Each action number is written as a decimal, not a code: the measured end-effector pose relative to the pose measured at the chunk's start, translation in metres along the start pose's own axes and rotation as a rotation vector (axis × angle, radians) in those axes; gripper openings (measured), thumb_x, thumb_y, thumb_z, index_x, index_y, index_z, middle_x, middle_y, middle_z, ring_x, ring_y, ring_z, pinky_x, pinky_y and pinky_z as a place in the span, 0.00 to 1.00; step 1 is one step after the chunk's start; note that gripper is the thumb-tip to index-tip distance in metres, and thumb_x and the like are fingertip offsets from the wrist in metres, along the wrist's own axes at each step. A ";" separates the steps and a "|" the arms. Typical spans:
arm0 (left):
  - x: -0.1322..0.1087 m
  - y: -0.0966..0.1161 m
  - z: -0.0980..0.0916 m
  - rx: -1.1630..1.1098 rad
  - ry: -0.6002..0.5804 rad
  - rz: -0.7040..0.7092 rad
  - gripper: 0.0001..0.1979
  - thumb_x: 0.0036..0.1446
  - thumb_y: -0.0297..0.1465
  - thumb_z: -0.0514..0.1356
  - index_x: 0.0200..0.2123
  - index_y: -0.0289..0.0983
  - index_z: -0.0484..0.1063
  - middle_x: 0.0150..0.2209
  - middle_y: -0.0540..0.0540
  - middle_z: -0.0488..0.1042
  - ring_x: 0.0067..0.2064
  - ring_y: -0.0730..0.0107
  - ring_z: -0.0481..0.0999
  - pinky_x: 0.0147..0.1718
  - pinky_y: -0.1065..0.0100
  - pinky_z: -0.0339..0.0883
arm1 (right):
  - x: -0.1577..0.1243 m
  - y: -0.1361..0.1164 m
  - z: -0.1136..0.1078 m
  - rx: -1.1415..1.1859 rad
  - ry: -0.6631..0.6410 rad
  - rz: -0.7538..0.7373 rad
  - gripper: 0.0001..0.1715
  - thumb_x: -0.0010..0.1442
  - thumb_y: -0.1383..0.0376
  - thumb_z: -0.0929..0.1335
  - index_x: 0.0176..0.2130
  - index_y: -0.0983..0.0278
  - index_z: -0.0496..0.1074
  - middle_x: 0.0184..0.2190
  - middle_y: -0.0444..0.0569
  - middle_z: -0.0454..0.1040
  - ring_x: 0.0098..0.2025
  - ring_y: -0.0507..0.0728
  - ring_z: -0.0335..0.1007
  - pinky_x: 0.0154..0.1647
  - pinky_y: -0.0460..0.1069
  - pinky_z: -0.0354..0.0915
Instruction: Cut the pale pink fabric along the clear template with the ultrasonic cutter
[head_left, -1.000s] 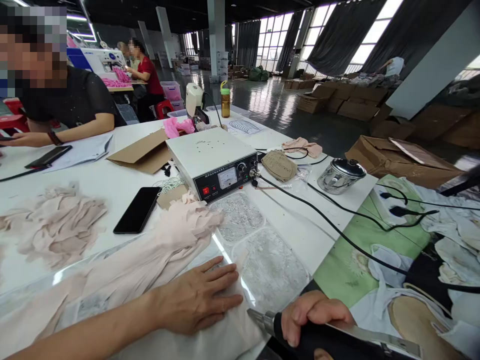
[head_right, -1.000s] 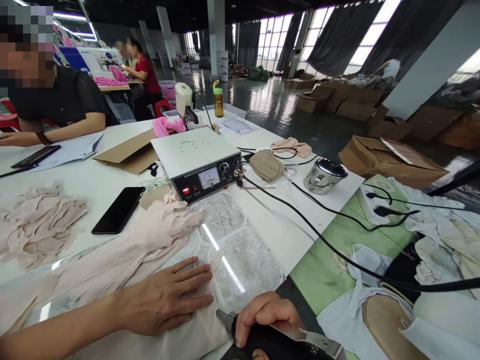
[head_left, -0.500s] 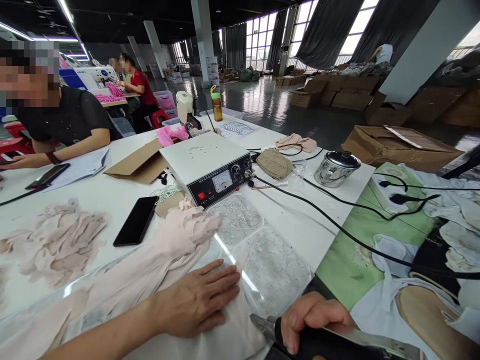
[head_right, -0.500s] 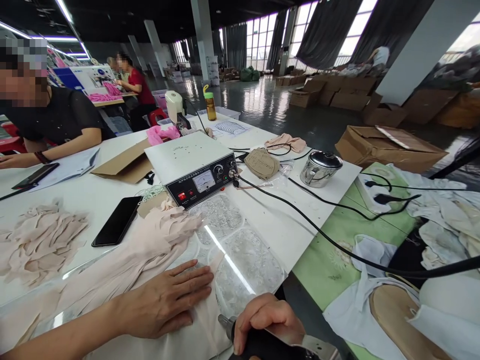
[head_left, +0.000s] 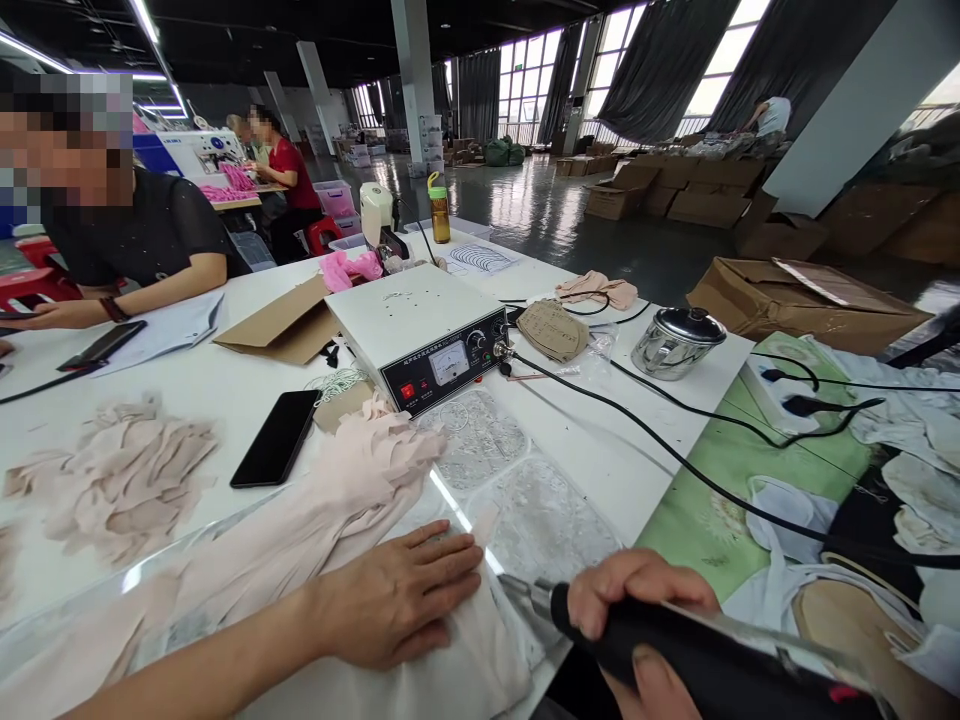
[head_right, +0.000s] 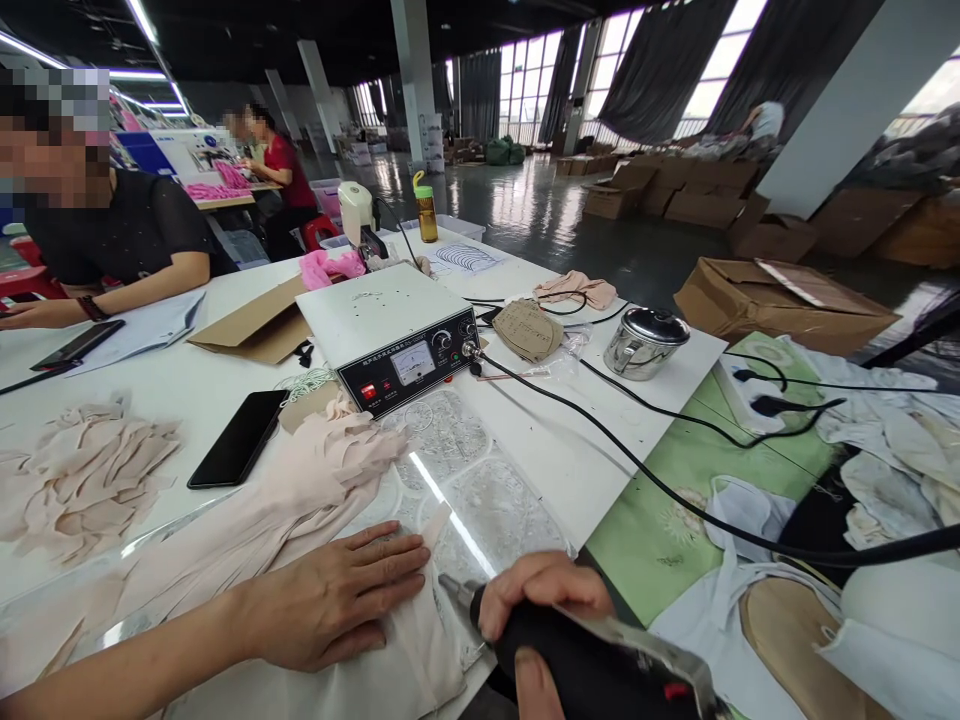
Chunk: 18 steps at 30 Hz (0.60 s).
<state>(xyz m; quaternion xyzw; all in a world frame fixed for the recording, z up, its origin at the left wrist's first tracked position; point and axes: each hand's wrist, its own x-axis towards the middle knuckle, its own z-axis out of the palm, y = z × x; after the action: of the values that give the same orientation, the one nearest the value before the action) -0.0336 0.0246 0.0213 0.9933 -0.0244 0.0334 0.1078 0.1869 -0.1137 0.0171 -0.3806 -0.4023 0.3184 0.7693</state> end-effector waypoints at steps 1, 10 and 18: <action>0.000 0.000 0.001 0.000 0.004 -0.002 0.23 0.69 0.34 0.54 0.62 0.28 0.63 0.63 0.33 0.66 0.66 0.50 0.63 0.66 0.50 0.54 | 0.006 0.003 0.004 -0.006 0.008 -0.031 0.06 0.64 0.60 0.67 0.43 0.56 0.66 0.34 0.44 0.66 0.28 0.52 0.69 0.29 0.52 0.72; 0.002 0.000 -0.003 0.021 -0.004 0.001 0.22 0.70 0.35 0.52 0.60 0.28 0.65 0.62 0.34 0.66 0.65 0.49 0.64 0.66 0.50 0.55 | 0.036 0.043 0.011 -0.017 -0.018 -0.123 0.08 0.64 0.62 0.66 0.44 0.58 0.65 0.36 0.44 0.66 0.29 0.52 0.69 0.32 0.54 0.71; 0.002 -0.002 0.001 -0.034 0.010 0.025 0.23 0.70 0.35 0.52 0.61 0.26 0.63 0.63 0.31 0.65 0.66 0.49 0.63 0.64 0.52 0.59 | 0.041 0.038 0.013 -0.039 0.014 -0.112 0.06 0.63 0.63 0.67 0.42 0.58 0.65 0.35 0.43 0.67 0.28 0.51 0.68 0.31 0.53 0.70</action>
<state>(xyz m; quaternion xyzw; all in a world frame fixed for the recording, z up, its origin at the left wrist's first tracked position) -0.0314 0.0262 0.0201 0.9908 -0.0367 0.0393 0.1245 0.1882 -0.0571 0.0054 -0.3745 -0.4237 0.2644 0.7812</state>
